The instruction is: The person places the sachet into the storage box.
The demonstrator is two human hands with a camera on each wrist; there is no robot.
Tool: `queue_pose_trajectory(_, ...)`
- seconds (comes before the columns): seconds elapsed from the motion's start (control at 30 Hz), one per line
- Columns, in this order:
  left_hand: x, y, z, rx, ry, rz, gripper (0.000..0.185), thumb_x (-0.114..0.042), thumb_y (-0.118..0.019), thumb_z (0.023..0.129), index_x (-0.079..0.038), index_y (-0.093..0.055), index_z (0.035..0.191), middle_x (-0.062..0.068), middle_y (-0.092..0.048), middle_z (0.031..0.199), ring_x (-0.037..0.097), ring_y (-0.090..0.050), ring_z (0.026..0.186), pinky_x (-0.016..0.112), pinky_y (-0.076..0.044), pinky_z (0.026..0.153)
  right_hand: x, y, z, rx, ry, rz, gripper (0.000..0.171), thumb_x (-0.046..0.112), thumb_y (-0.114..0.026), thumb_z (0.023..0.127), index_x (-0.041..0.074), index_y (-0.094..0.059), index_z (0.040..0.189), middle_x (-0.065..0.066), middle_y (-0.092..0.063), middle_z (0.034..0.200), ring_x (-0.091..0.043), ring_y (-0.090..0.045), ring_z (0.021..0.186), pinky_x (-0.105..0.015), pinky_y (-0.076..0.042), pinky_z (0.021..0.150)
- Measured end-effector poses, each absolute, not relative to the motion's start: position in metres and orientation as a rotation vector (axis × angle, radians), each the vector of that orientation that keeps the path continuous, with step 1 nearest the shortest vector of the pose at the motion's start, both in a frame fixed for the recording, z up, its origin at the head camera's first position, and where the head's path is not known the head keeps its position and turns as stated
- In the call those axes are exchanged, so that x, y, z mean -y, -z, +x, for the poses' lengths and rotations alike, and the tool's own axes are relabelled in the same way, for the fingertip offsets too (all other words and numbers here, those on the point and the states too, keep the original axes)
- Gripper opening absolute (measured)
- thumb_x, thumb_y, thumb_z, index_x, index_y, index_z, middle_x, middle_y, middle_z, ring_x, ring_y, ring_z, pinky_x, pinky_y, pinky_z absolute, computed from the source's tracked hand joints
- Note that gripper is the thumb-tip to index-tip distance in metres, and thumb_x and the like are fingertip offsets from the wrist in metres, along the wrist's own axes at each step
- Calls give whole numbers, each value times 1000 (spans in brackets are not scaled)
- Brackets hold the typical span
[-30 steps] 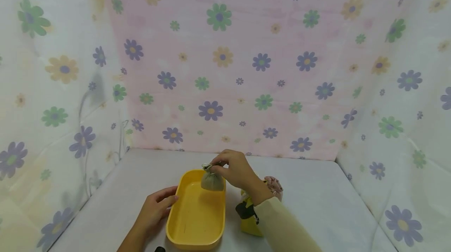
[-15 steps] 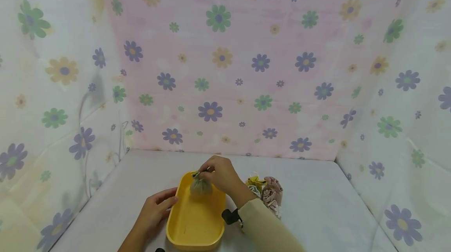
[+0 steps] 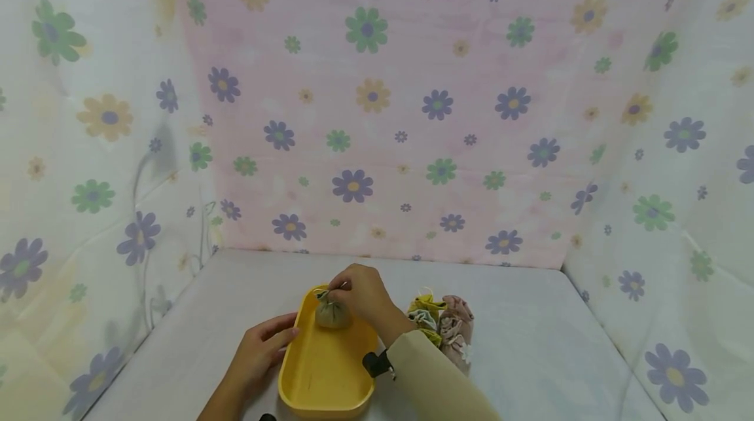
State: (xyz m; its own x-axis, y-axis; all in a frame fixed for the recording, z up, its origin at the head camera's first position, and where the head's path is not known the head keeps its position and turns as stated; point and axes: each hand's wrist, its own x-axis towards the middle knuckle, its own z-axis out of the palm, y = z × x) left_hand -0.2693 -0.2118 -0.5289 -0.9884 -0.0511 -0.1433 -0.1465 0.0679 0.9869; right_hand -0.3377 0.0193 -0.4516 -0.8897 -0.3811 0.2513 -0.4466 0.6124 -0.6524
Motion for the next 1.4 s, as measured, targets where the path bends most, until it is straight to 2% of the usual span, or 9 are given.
queue_pose_trajectory(0.13,211,527,-268,-2243,-2082,-213,49,-30,-75,95,-9,-66,138,12,-62,145,25,-67,121,36,-64,90,-19,451,-334,2755,-1137,675,5,26,-81,92,28,-81,96,13,-69,102,-4,-64,89,-19,-58,77)
queue_pose_trajectory(0.4,213,526,-267,-2270,-2060,-246,48,-32,-76,94,-9,-68,136,12,-62,145,25,-68,120,38,-64,90,-28,445,-327,2723,-1100,686,19,29,-77,95,24,-79,113,8,-68,117,-10,-68,99,-24,-60,81)
queue_pose_trajectory(0.63,213,528,-267,-2236,-2090,-225,47,-29,-75,95,-9,-67,137,14,-61,146,27,-67,122,37,-64,90,-51,438,-320,2641,-1152,681,14,30,-75,97,30,-77,110,8,-69,121,-16,-69,103,-31,-61,86)
queue_pose_trajectory(0.77,213,529,-269,-2236,-2090,-236,47,-29,-75,95,-9,-67,138,13,-60,147,26,-67,123,38,-64,90,-65,433,-313,2603,-1157,677,15,31,-74,97,30,-76,112,7,-69,121,-18,-68,106,-35,-61,87)
queue_pose_trajectory(0.97,210,530,-270,-2220,-2103,-243,46,-28,-75,96,-10,-67,137,12,-62,144,26,-67,121,38,-64,90,-89,428,-299,2561,-1102,685,17,31,-76,96,32,-75,113,12,-68,117,-13,-67,104,-38,-60,87)
queue_pose_trajectory(1.17,211,531,-270,-2237,-2088,-235,47,-30,-75,95,-10,-67,137,12,-63,144,25,-67,121,38,-64,90,-124,424,-282,2505,-1116,543,17,26,-80,93,37,-75,105,18,-68,111,-9,-65,99,-40,-59,86)
queue_pose_trajectory(1.4,211,535,-273,-2193,-2109,-273,50,-34,-78,92,-12,-67,137,10,-63,143,22,-69,119,38,-64,89,-166,423,-270,2488,-1186,377,17,25,-79,93,32,-75,108,11,-68,118,-14,-64,108,-50,-56,93)
